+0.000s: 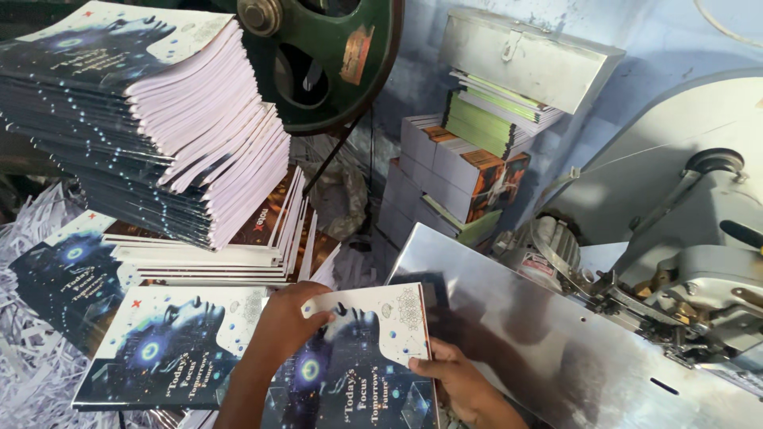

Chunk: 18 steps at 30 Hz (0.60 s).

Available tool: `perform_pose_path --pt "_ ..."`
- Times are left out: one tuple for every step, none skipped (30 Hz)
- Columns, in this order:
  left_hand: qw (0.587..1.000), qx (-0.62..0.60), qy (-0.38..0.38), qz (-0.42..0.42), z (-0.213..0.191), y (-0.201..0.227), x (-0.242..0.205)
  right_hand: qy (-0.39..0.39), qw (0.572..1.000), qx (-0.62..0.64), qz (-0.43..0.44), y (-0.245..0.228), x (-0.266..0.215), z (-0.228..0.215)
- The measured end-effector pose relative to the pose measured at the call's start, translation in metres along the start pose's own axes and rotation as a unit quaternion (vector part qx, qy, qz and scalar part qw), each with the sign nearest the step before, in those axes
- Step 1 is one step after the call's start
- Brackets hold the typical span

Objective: The person repeatedly picks up a book from a stack, places it into a binding machine, operates the machine to stitch the spine, and then removes the finished book to place it on a separate stack. This cycle is performed multiple times throughout the video.

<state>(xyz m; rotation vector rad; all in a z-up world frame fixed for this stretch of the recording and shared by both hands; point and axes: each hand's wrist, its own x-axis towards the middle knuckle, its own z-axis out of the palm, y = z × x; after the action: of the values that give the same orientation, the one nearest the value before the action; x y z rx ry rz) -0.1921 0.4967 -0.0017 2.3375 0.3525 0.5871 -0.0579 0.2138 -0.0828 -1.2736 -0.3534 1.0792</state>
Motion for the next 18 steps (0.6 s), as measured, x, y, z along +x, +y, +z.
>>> perform_pose_path --pt "1.000 -0.001 -0.018 -0.006 -0.001 0.002 0.001 -0.004 1.000 -0.001 -0.009 0.001 -0.001 -0.003" --pt "0.999 -0.003 -0.036 -0.012 -0.002 0.005 0.003 -0.007 1.000 -0.002 -0.018 0.001 -0.003 -0.006" --pt "0.998 -0.004 -0.054 -0.019 -0.003 0.008 0.005 -0.004 1.000 -0.009 -0.012 0.001 -0.003 -0.009" --pt "0.995 -0.001 -0.079 -0.053 -0.005 0.010 0.007 -0.002 1.000 -0.016 -0.006 0.001 -0.003 -0.011" --pt "0.991 0.002 -0.104 -0.087 -0.006 0.012 0.010 0.001 1.000 -0.024 0.001 0.000 -0.004 -0.013" --pt "0.984 0.005 -0.129 -0.122 -0.007 0.014 0.012 0.002 1.000 -0.022 0.005 0.000 -0.005 -0.015" --pt "0.985 -0.001 -0.134 -0.113 -0.007 0.015 0.014 0.001 1.000 -0.020 0.009 -0.002 -0.006 -0.017" --pt "0.985 -0.007 -0.138 -0.104 -0.009 0.015 0.017 0.001 1.000 -0.019 0.014 -0.003 -0.007 -0.018" --pt "0.985 -0.012 -0.142 -0.094 -0.009 0.015 0.019 0.000 1.000 -0.016 0.018 -0.004 -0.007 -0.018" --pt "0.983 -0.006 -0.149 -0.107 -0.009 0.015 0.020 -0.002 1.000 -0.014 0.022 -0.005 -0.008 -0.018" --pt "0.981 0.000 -0.155 -0.119 -0.008 0.015 0.021 -0.004 1.000 -0.011 0.026 -0.006 -0.009 -0.018" --pt "0.978 0.006 -0.161 -0.130 -0.008 0.015 0.023 0.006 0.999 -0.005 0.037 -0.008 -0.010 -0.019" --pt "0.980 -0.003 -0.158 -0.124 -0.007 0.014 0.024 0.015 0.999 0.001 0.048 -0.008 -0.012 -0.019" --pt "0.981 -0.012 -0.155 -0.117 -0.005 0.014 0.025 0.025 0.998 0.007 0.060 -0.009 -0.014 -0.020" --pt "0.982 -0.021 -0.153 -0.109 -0.003 0.014 0.026 0.026 0.998 0.010 0.064 -0.010 -0.016 -0.021" --pt "0.981 -0.014 -0.158 -0.114 -0.001 0.014 0.028 0.027 0.997 0.013 0.068 -0.011 -0.017 -0.022" --pt "0.980 -0.006 -0.162 -0.120 0.002 0.014 0.029 0.028 0.997 0.016 0.073 -0.012 -0.019 -0.023" --pt "0.978 0.001 -0.166 -0.125 0.003 0.015 0.030 0.026 0.997 0.016 0.066 -0.013 -0.021 -0.023"
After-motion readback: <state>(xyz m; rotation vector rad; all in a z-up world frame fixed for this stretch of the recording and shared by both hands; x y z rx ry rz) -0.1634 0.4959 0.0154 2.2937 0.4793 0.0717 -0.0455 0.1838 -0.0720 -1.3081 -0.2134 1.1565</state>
